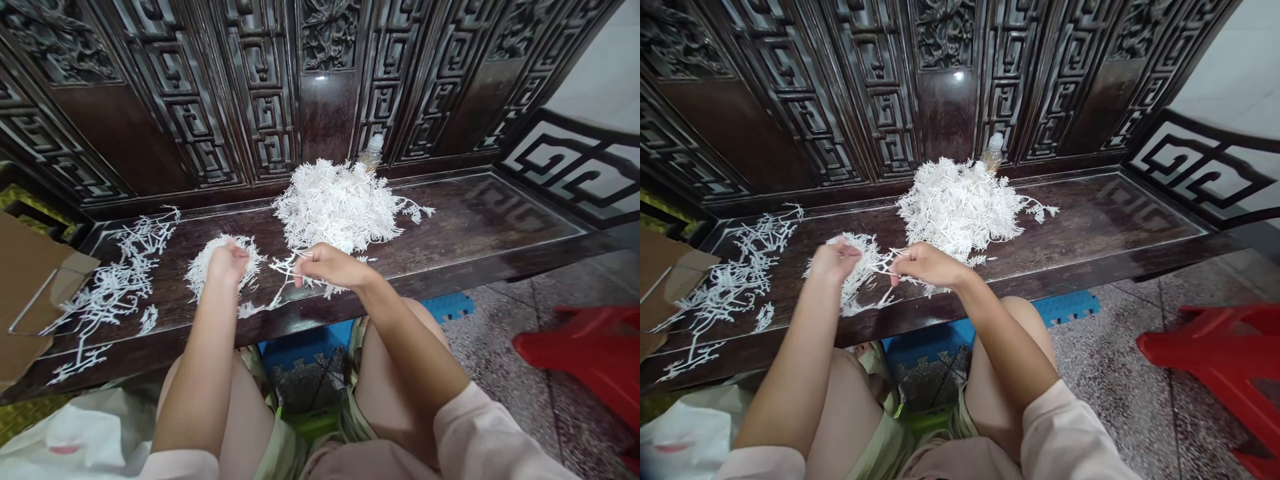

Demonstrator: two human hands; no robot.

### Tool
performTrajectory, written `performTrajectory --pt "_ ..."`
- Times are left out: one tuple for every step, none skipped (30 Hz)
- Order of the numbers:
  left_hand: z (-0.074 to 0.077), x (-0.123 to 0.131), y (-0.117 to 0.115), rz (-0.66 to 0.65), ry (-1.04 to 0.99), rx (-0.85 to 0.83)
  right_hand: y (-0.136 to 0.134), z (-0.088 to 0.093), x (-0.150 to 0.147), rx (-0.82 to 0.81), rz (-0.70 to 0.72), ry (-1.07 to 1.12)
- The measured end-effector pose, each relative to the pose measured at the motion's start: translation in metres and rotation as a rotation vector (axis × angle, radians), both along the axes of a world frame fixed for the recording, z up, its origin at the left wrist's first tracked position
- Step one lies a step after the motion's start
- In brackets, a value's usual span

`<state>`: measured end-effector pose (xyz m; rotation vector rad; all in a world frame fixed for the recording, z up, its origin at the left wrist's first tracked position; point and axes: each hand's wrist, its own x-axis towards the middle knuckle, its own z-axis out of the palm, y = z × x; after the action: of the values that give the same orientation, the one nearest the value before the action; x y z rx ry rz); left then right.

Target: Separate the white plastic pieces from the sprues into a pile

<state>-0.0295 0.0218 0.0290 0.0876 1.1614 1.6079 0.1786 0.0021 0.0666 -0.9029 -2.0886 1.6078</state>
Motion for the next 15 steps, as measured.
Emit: performTrajectory --pt "0.003 -0.012 0.002 0.086 0.031 0.000 0.001 0.002 0.006 0.004 0.002 -0.011" --pt "0.007 -0.022 0.003 0.096 0.064 0.042 0.002 0.004 0.012 0.012 -0.020 -0.033" --pt "0.009 -0.028 0.002 0.049 0.075 0.068 0.005 0.004 0.017 0.020 -0.043 -0.058" --pt "0.012 -0.031 0.001 -0.044 0.074 0.096 0.007 0.003 0.020 0.022 -0.063 -0.089" --pt "0.013 -0.029 -0.001 -0.154 0.060 0.107 0.009 0.002 0.023 0.020 -0.072 -0.116" --pt "0.013 -0.024 -0.003 -0.255 0.034 0.099 0.011 -0.001 0.023 0.016 -0.073 -0.134" --pt "0.013 -0.017 -0.006 -0.334 0.002 0.089 0.012 -0.003 0.022 0.009 -0.067 -0.147" --pt "0.012 -0.008 -0.008 -0.389 -0.028 0.080 0.012 -0.005 0.021 0.003 -0.061 -0.152" --pt "0.011 0.002 -0.011 -0.425 -0.050 0.076 0.012 -0.007 0.018 -0.001 -0.056 -0.155" --pt "0.010 0.010 -0.013 -0.448 -0.065 0.075 0.011 -0.008 0.015 0.000 -0.053 -0.156" --pt "0.010 0.018 -0.015 -0.464 -0.073 0.075 0.010 -0.010 0.012 0.002 -0.051 -0.158" --pt "0.009 0.023 -0.017 -0.477 -0.074 0.075 0.010 -0.011 0.010 0.006 -0.050 -0.161" --pt "0.009 0.027 -0.018 -0.489 -0.071 0.076 0.009 -0.012 0.008 0.009 -0.049 -0.163" --pt "0.010 0.030 -0.020 -0.503 -0.068 0.079 0.009 -0.013 0.007 0.010 -0.052 -0.165" --pt "0.010 0.031 -0.021 -0.519 -0.067 0.087 0.009 -0.014 0.006 0.005 -0.054 -0.168"
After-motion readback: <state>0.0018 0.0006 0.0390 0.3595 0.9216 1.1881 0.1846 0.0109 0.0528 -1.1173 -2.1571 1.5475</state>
